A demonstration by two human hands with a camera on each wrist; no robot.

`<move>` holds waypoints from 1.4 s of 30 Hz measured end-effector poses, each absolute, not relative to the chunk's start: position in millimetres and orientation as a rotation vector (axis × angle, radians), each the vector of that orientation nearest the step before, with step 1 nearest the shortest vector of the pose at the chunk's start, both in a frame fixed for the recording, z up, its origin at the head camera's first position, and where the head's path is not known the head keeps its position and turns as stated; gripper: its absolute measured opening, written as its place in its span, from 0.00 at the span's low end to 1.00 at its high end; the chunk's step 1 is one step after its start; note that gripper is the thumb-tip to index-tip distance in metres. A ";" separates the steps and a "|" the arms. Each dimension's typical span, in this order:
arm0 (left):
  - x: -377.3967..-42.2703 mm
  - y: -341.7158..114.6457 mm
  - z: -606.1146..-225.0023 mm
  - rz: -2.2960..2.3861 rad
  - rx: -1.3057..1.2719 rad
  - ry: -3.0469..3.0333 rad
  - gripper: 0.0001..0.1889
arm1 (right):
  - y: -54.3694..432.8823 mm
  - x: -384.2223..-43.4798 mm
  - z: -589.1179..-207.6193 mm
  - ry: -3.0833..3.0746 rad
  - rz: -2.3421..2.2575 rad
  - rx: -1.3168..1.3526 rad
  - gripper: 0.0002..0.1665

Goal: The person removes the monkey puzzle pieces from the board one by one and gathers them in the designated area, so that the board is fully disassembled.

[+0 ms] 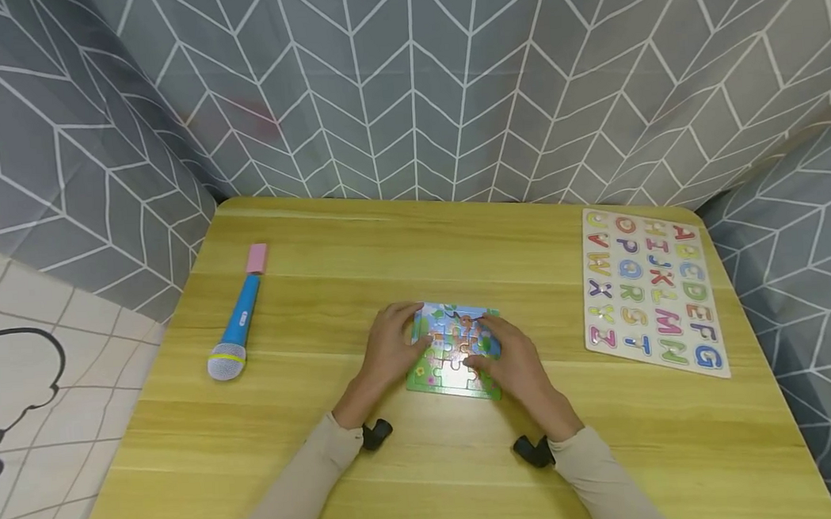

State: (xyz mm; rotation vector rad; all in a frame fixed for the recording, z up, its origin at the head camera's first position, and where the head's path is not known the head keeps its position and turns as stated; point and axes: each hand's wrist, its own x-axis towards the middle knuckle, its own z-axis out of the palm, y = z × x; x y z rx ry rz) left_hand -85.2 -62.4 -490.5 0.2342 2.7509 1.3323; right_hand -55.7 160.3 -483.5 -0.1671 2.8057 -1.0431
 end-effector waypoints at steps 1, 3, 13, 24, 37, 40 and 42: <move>-86.0 -62.6 -491.3 1.309 0.255 2.758 0.30 | 160.3 -55.5 -483.8 2.795 -1.038 -0.163 0.45; -87.1 -63.2 -493.0 1.264 0.289 2.767 0.32 | 160.4 -54.9 -484.0 2.780 -1.032 -0.153 0.45; -90.3 -63.9 -500.5 1.162 0.330 2.775 0.34 | 160.9 -54.4 -483.6 2.768 -1.000 -0.176 0.44; -91.2 -63.4 -500.9 1.133 0.350 2.792 0.31 | 161.4 -55.4 -484.5 2.783 -1.016 -0.215 0.44; -92.9 -60.1 -496.9 1.103 0.261 2.807 0.30 | 160.7 -56.2 -485.7 2.765 -1.010 -0.183 0.43; -93.9 -58.9 -496.4 1.115 0.240 2.802 0.29 | 160.7 -56.2 -485.5 2.762 -1.014 -0.185 0.43; -94.4 -58.4 -496.0 1.119 0.225 2.797 0.28 | 160.9 -55.9 -485.3 2.759 -1.019 -0.186 0.43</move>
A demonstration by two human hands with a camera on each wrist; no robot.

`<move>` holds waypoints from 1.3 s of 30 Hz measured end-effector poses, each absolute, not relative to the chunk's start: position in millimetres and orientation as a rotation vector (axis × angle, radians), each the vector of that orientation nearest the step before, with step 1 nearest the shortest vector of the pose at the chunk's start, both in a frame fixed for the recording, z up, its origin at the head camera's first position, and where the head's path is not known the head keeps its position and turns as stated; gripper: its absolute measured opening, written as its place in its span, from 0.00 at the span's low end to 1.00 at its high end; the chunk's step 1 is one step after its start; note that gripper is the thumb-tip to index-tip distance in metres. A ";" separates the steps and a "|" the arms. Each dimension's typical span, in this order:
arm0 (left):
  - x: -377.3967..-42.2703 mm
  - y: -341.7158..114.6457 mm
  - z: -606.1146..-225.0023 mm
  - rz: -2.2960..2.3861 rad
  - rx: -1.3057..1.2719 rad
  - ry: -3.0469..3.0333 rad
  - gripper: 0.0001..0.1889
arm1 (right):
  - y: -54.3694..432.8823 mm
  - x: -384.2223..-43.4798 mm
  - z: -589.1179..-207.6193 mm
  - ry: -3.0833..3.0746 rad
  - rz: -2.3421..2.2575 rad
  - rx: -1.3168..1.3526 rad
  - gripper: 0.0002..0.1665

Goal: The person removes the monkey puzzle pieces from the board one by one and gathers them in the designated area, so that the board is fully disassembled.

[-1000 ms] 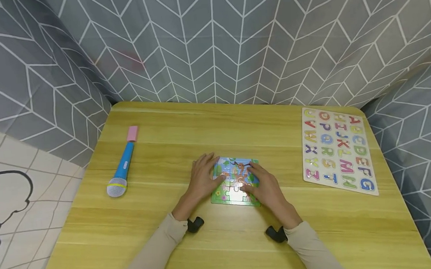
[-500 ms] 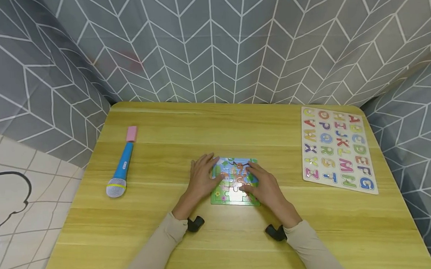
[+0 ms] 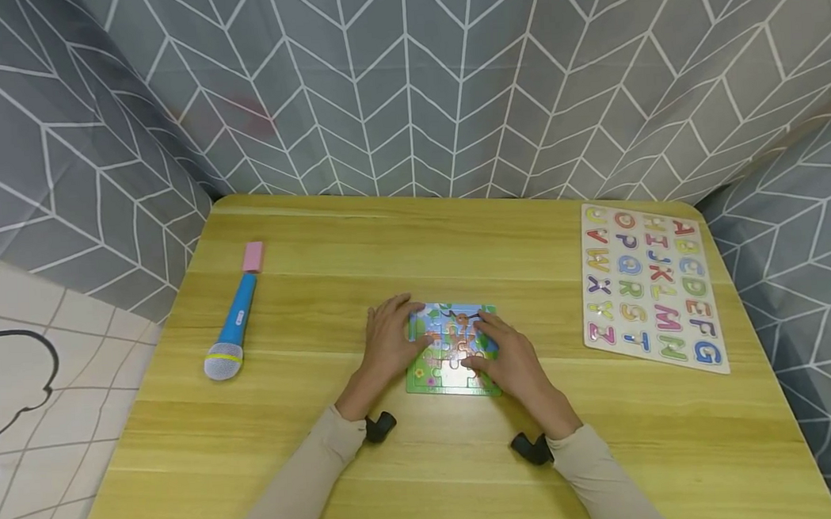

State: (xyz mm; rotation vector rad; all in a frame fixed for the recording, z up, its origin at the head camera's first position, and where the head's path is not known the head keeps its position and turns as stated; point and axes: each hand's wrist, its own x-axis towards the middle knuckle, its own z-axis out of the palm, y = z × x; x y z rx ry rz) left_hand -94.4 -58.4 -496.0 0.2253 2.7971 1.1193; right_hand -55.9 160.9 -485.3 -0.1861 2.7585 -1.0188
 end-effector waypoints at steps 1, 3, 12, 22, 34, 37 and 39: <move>-94.5 -58.3 -495.9 1.118 0.221 2.796 0.28 | 160.9 -55.8 -485.1 2.756 -1.020 -0.186 0.43; -94.7 -58.0 -495.8 1.116 0.210 2.791 0.28 | 161.0 -55.6 -485.0 2.752 -1.023 -0.184 0.43; -95.4 -57.0 -493.0 1.107 0.207 2.790 0.26 | 161.1 -57.0 -485.4 2.755 -1.013 -0.188 0.43; -99.0 -54.3 -487.2 1.046 0.165 2.758 0.27 | 161.1 -57.4 -485.8 2.744 -1.013 -0.178 0.43; -105.4 -50.9 -484.6 1.012 0.141 2.697 0.28 | 159.7 -59.5 -482.7 2.722 -1.040 -0.161 0.43; -106.4 -51.3 -483.4 1.000 0.146 2.683 0.28 | 159.5 -60.0 -482.4 2.721 -1.035 -0.169 0.43; -107.3 -51.5 -482.9 0.998 0.152 2.674 0.28 | 159.4 -60.3 -482.2 2.715 -1.037 -0.167 0.43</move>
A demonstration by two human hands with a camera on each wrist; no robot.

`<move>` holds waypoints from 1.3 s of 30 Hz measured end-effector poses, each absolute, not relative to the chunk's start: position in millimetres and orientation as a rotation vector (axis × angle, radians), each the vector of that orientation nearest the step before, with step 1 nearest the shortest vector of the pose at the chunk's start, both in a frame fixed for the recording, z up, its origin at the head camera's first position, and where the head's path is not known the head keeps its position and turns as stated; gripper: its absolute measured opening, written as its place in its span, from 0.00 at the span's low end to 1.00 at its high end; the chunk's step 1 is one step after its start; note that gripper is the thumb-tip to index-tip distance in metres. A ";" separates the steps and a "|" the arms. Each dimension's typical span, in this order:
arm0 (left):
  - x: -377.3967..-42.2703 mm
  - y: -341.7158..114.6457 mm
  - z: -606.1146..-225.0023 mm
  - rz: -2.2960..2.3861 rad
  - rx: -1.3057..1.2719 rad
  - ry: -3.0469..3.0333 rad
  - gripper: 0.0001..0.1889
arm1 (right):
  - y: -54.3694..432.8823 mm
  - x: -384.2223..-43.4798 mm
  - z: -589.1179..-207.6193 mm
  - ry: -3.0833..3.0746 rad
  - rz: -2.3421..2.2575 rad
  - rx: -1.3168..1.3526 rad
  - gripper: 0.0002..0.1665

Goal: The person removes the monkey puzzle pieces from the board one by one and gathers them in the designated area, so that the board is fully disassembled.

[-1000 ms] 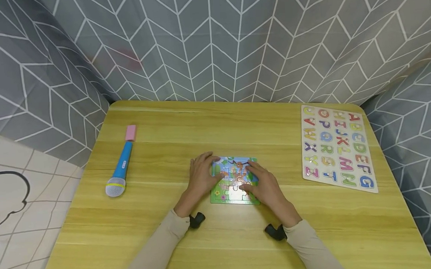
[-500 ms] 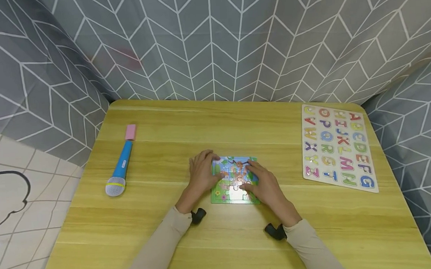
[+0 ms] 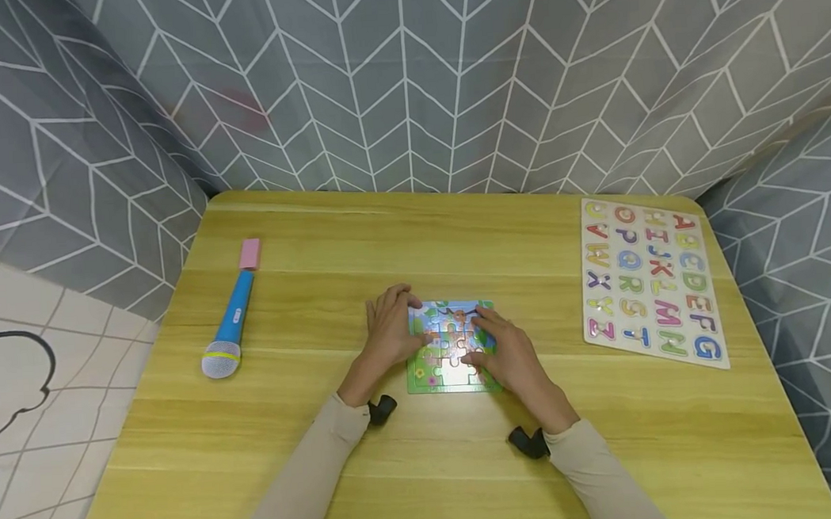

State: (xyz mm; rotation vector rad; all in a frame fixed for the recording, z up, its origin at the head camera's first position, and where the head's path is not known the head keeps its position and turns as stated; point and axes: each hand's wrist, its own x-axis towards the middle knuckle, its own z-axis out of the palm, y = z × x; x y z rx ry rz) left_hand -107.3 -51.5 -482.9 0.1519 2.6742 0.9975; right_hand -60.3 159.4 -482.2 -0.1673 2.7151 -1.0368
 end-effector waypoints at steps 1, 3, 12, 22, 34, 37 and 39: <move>-107.9 -51.6 -482.7 0.998 0.153 2.671 0.28 | 159.3 -60.6 -482.0 2.714 -1.037 -0.168 0.43; -109.0 -51.9 -483.0 0.995 0.157 2.666 0.28 | 159.1 -61.0 -482.1 2.711 -1.034 -0.169 0.43; -111.5 -52.9 -486.2 1.006 0.189 2.673 0.28 | 158.3 -60.9 -482.8 2.714 -1.020 -0.137 0.44; -111.2 -54.5 -485.5 1.031 0.186 2.664 0.30 | 157.7 -61.2 -482.6 2.722 -0.995 -0.132 0.44; -102.9 -60.8 -488.7 1.049 0.144 2.739 0.29 | 157.3 -59.4 -479.6 2.719 -1.002 -0.280 0.45; -101.5 -60.3 -489.1 1.066 0.154 2.744 0.29 | 155.5 -58.0 -478.1 2.746 -0.903 -0.369 0.44; -100.8 -59.7 -489.4 1.081 0.156 2.750 0.29 | 152.9 -56.9 -477.6 2.774 -0.817 -0.438 0.41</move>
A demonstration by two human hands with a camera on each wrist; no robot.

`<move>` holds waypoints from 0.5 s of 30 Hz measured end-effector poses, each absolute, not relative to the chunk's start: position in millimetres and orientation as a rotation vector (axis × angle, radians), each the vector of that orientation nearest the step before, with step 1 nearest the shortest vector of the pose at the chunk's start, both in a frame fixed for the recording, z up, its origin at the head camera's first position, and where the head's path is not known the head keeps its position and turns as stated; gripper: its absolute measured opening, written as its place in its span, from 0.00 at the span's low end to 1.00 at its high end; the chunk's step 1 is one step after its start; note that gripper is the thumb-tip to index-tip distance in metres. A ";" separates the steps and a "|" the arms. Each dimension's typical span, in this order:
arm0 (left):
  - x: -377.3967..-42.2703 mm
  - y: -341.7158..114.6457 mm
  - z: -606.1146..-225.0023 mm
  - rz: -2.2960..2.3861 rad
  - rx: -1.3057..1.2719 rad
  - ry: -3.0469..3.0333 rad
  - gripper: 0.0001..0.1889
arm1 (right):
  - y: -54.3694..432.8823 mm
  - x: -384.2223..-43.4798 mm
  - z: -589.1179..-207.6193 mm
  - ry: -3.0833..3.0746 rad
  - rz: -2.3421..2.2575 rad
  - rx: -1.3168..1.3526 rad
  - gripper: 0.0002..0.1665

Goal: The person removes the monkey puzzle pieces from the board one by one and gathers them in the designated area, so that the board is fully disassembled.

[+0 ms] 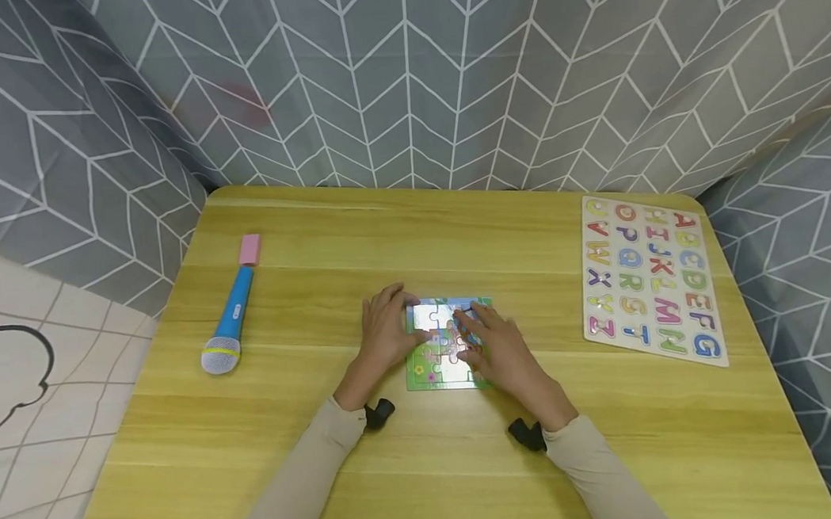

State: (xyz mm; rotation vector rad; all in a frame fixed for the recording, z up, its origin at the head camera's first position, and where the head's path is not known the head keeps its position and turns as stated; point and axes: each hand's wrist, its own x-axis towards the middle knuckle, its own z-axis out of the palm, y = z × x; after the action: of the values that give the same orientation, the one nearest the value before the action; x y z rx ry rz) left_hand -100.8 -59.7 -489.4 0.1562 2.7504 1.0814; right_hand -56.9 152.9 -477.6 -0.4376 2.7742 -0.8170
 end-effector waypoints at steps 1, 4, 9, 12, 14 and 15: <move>-100.6 -59.7 -489.7 1.086 0.160 2.755 0.28 | 151.4 -56.4 -477.9 2.793 -0.767 -0.474 0.41; -99.8 -59.1 -489.8 1.089 0.167 2.774 0.27 | 147.5 -54.6 -478.9 2.827 -0.668 -0.530 0.40; -100.2 -58.7 -489.8 1.086 0.155 2.776 0.28 | 145.1 -52.9 -480.1 2.845 -0.655 -0.513 0.40; -101.9 -58.6 -490.4 1.082 0.134 2.760 0.29 | 145.1 -52.9 -480.6 2.840 -0.666 -0.502 0.40; -102.7 -58.4 -490.5 1.072 0.128 2.752 0.29 | 145.0 -53.1 -480.5 2.838 -0.659 -0.492 0.41; -103.1 -58.3 -490.5 1.067 0.124 2.747 0.29 | 144.8 -53.2 -480.3 2.837 -0.657 -0.488 0.41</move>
State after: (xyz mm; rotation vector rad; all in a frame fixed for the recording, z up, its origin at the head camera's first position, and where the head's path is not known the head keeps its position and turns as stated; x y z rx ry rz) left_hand -103.1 -58.3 -490.5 0.1240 2.7465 1.0672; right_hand -53.2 144.8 -480.3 -0.4877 2.8371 -0.6566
